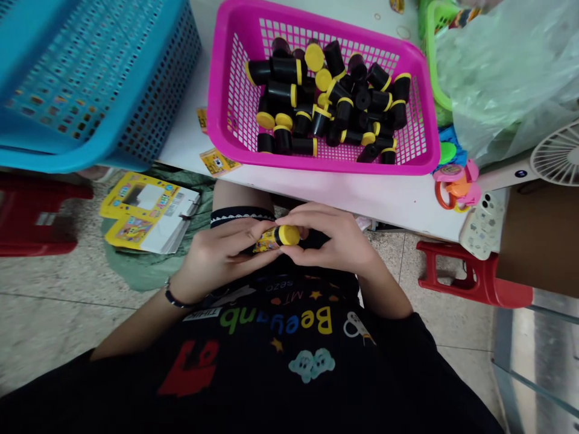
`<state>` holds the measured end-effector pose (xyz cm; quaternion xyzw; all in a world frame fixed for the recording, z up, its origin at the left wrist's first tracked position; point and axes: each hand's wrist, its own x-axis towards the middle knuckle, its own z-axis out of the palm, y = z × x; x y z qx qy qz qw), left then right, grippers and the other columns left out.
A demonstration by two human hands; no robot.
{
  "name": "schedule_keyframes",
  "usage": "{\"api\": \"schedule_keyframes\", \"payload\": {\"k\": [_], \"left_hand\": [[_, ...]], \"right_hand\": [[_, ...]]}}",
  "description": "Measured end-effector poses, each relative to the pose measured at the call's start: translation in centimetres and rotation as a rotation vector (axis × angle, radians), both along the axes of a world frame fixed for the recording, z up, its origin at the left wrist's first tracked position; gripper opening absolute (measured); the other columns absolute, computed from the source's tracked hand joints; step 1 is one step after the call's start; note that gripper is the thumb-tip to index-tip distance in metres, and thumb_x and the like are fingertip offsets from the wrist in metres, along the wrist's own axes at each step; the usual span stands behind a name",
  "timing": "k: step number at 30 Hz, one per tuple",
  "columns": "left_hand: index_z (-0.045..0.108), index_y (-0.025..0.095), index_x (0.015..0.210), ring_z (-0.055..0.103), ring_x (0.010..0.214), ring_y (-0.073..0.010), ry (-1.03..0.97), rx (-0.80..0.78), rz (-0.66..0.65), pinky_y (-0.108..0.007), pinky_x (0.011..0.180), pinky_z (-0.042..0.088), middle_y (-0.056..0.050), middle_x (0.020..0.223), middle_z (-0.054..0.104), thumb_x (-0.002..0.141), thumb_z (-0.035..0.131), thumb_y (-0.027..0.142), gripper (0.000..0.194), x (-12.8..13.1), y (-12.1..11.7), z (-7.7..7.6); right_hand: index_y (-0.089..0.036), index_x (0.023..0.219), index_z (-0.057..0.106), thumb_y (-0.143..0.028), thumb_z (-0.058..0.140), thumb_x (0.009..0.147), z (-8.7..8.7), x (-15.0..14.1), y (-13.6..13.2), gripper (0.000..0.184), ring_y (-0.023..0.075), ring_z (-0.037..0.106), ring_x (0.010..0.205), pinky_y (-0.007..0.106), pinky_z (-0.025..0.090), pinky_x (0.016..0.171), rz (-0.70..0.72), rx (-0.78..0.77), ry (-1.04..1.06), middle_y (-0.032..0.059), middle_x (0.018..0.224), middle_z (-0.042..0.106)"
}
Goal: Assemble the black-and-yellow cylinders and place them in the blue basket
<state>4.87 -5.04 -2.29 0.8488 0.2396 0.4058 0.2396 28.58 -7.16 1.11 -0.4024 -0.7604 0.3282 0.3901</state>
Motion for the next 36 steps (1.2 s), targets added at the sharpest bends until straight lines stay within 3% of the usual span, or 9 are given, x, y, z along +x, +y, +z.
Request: {"api": "schedule_keyframes", "payload": {"k": [6,12,15,18,21,24,29,33,36], "left_hand": [[0.081,0.014,0.104,0.075,0.068,-0.0148,-0.085,-0.299,-0.120,-0.020,0.064,0.060,-0.005,0.082,0.081,0.092,0.083,0.030,0.020,-0.2,0.5,-0.1],[0.085,0.013,0.095,0.070,0.064,-0.0130,-0.127,-0.814,-0.271,-0.019,0.061,0.057,-0.003,0.079,0.081,0.087,0.084,0.027,0.016,-0.3,1.2,0.6],[0.085,0.013,0.092,0.073,0.068,-0.0155,-0.160,-0.965,-0.302,-0.022,0.063,0.060,-0.006,0.081,0.082,0.087,0.086,0.032,0.020,-0.3,1.2,0.5],[0.084,0.014,0.096,0.077,0.075,-0.0183,-0.242,-1.077,-0.303,-0.026,0.070,0.064,-0.008,0.088,0.084,0.085,0.089,0.042,0.030,-0.1,0.9,0.1],[0.079,0.014,0.102,0.078,0.082,-0.0182,-0.348,-1.081,-0.170,-0.027,0.075,0.064,-0.009,0.095,0.083,0.085,0.090,0.044,0.036,0.3,0.8,-0.2],[0.066,0.017,0.105,0.073,0.081,-0.0154,-0.434,-1.011,-0.043,-0.024,0.074,0.061,-0.003,0.093,0.077,0.081,0.093,0.039,0.043,1.0,0.8,-0.4],[0.051,0.022,0.101,0.057,0.070,-0.0100,-0.386,-0.925,-0.002,-0.021,0.063,0.051,0.005,0.083,0.056,0.087,0.084,0.036,0.039,1.8,1.0,-0.4],[0.047,0.023,0.099,0.051,0.070,-0.0104,-0.341,-0.819,-0.009,-0.020,0.063,0.050,0.005,0.082,0.050,0.094,0.071,0.030,0.025,2.2,0.9,0.0],[0.043,0.024,0.099,0.049,0.067,-0.0092,-0.348,-0.788,-0.022,-0.019,0.059,0.048,0.005,0.081,0.047,0.092,0.068,0.024,0.026,2.6,0.7,0.1]], "right_hand": [[-0.027,0.125,0.078,-0.027,0.082,0.092,0.2,0.7,1.1,0.034,0.0167,0.079,0.111,0.029,0.066,0.096,0.249,0.006,0.074,0.0063,0.120,0.082],[-0.028,0.124,0.076,-0.019,0.077,0.094,-1.1,-0.5,1.0,0.032,0.0134,0.079,0.101,0.028,0.067,0.092,0.206,-0.164,0.200,0.0028,0.116,0.082],[-0.028,0.115,0.077,-0.012,0.066,0.098,-2.0,-1.2,0.8,0.025,0.0157,0.075,0.121,0.031,0.067,0.095,0.173,-0.167,0.208,0.0034,0.124,0.080],[-0.030,0.120,0.073,-0.020,0.058,0.105,-2.3,-1.5,0.8,0.023,0.0186,0.063,0.144,0.041,0.063,0.109,0.232,-0.133,0.167,0.0048,0.140,0.075],[-0.034,0.137,0.065,-0.036,0.057,0.107,-1.8,-1.8,0.8,0.031,0.0239,0.053,0.152,0.054,0.050,0.123,0.120,-0.019,0.067,0.0056,0.155,0.066],[-0.035,0.147,0.058,-0.045,0.071,0.097,-1.3,-2.3,0.4,0.052,0.0318,0.055,0.145,0.061,0.043,0.124,-0.069,0.184,-0.170,0.0061,0.152,0.067],[-0.035,0.147,0.057,-0.022,0.069,0.094,-2.3,-3.4,0.2,0.057,0.0284,0.064,0.123,0.053,0.046,0.111,-0.143,0.497,-0.391,0.0048,0.135,0.074],[-0.038,0.145,0.059,-0.023,0.071,0.093,-3.2,-3.8,0.6,0.055,0.0260,0.065,0.111,0.051,0.043,0.111,-0.193,0.719,-0.361,0.0016,0.121,0.079],[-0.035,0.143,0.061,-0.023,0.068,0.096,-3.1,-3.8,0.6,0.049,0.0235,0.068,0.105,0.049,0.048,0.106,-0.212,0.740,-0.413,-0.0004,0.117,0.081]]}}
